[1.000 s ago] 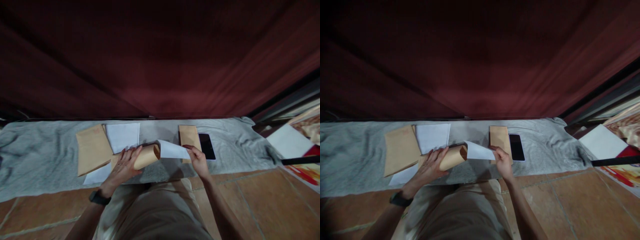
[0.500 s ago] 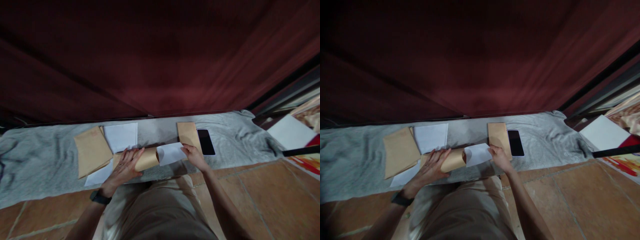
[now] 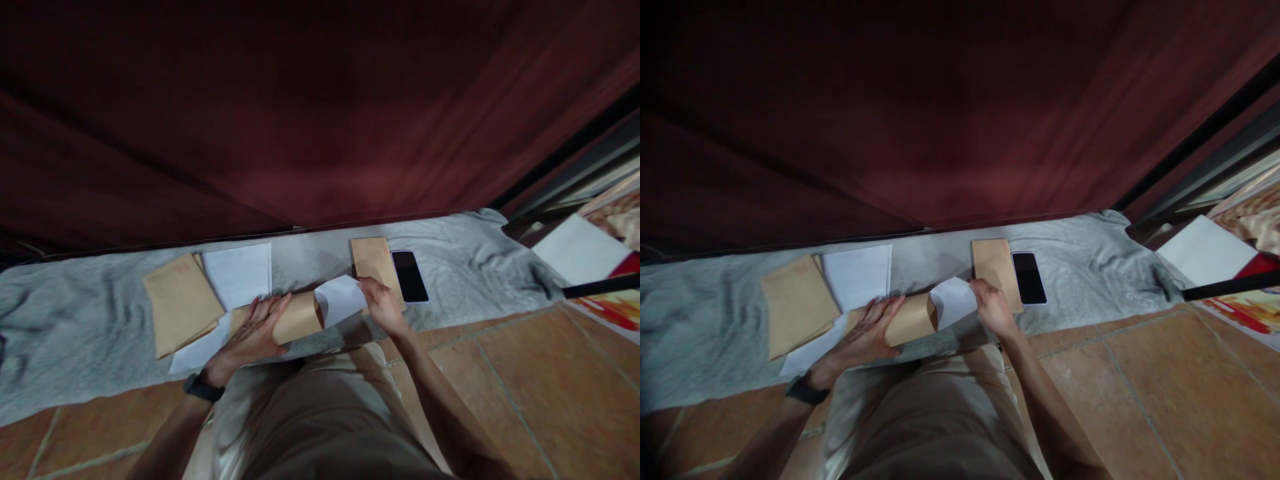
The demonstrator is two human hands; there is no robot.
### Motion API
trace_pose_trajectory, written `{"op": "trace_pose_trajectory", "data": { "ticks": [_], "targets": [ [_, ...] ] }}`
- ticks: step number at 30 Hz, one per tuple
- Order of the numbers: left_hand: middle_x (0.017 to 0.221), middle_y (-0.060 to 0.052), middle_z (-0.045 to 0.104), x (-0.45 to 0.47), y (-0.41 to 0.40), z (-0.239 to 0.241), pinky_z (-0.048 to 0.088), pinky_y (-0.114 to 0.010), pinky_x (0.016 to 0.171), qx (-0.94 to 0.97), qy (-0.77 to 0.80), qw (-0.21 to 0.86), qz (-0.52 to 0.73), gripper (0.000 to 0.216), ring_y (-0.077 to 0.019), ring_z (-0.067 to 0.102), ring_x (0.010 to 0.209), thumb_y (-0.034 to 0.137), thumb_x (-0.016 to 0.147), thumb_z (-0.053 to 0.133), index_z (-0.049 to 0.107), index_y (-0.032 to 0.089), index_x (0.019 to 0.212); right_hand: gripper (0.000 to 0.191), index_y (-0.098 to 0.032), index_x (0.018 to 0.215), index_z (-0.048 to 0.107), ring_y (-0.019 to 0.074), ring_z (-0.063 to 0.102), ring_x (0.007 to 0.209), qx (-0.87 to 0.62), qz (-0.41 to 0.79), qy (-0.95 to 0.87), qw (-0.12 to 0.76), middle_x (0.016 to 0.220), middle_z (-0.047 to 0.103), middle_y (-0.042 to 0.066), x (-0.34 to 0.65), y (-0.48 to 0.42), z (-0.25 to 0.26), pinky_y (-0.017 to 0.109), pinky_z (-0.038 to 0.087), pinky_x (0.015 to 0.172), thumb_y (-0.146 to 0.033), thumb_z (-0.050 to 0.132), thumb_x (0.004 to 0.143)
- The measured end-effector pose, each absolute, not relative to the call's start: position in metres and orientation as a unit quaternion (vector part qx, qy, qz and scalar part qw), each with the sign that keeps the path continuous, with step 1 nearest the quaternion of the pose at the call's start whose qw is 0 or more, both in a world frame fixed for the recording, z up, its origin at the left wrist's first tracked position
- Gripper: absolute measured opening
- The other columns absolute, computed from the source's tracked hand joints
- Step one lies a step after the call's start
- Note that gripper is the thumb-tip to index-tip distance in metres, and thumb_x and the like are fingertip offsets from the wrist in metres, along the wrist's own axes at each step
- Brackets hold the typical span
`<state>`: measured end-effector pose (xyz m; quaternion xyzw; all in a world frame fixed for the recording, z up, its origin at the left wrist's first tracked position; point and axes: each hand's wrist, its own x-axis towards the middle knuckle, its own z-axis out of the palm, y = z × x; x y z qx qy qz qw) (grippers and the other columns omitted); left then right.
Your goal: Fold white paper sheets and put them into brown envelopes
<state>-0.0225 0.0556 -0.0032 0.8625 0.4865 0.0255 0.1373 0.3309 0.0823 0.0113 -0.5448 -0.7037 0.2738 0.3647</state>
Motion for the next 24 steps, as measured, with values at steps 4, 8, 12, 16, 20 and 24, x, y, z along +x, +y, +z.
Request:
{"op": "trace_pose_trajectory", "data": {
  "ticks": [4,8,12,16,20,24],
  "targets": [
    [0.157,-0.019,0.046,-0.021,0.057,-0.004,0.028,-0.058,0.125,0.859,0.492,0.136,0.041,0.122,-0.04,0.041,0.148,0.04,0.069,0.082,0.011,0.022,0.167,0.032,-0.023,0.112,0.071,0.0231,0.072,0.102,-0.559,0.257,-0.688,0.385,0.106,0.075,0.009,0.323,0.08,0.01,0.033,0.057,0.088,-0.027,0.041,0.105],
    [0.16,-0.019,0.043,-0.021,0.06,-0.007,0.029,-0.06,0.125,0.857,0.492,0.147,0.038,0.127,-0.0399,0.041,0.148,0.042,0.068,0.084,0.007,0.023,0.167,0.033,-0.024,0.113,0.071,0.025,0.07,0.102,-0.574,0.255,-0.665,0.405,0.104,0.074,0.009,0.315,0.075,0.002,0.036,0.057,0.091,-0.029,0.04,0.105],
    [0.157,-0.018,0.046,-0.02,0.062,-0.01,0.027,-0.06,0.126,0.859,0.487,0.155,0.034,0.126,-0.0395,0.042,0.147,0.043,0.067,0.084,0.012,0.021,0.167,0.033,-0.02,0.11,0.07,0.0261,0.07,0.099,-0.578,0.257,-0.645,0.429,0.098,0.072,0.01,0.313,0.074,-0.01,0.036,0.056,0.089,-0.032,0.04,0.105],
    [0.156,-0.018,0.046,-0.017,0.063,-0.01,0.026,-0.059,0.127,0.857,0.487,0.165,0.032,0.127,-0.0389,0.042,0.147,0.041,0.067,0.084,0.009,0.022,0.167,0.034,-0.021,0.108,0.069,0.0253,0.069,0.1,-0.608,0.246,-0.601,0.456,0.1,0.072,0.011,0.307,0.075,-0.022,0.036,0.055,0.091,-0.035,0.038,0.105],
    [0.154,-0.019,0.045,-0.015,0.065,-0.013,0.025,-0.062,0.126,0.856,0.486,0.175,0.021,0.131,-0.0396,0.041,0.148,0.044,0.065,0.085,0.006,0.023,0.167,0.034,-0.021,0.109,0.068,0.0253,0.068,0.1,-0.625,0.272,-0.571,0.458,0.102,0.073,0.011,0.3,0.074,-0.029,0.037,0.054,0.092,-0.037,0.039,0.104],
    [0.158,-0.018,0.041,-0.016,0.066,-0.014,0.022,-0.06,0.127,0.861,0.476,0.178,0.012,0.128,-0.0376,0.038,0.151,0.042,0.067,0.084,0.005,0.025,0.167,0.027,-0.02,0.106,0.069,0.0238,0.069,0.084,-0.594,0.393,-0.575,0.402,0.09,0.072,0.008,0.309,0.076,-0.03,0.034,0.057,0.077,-0.038,0.051,0.097]
  ]
}}
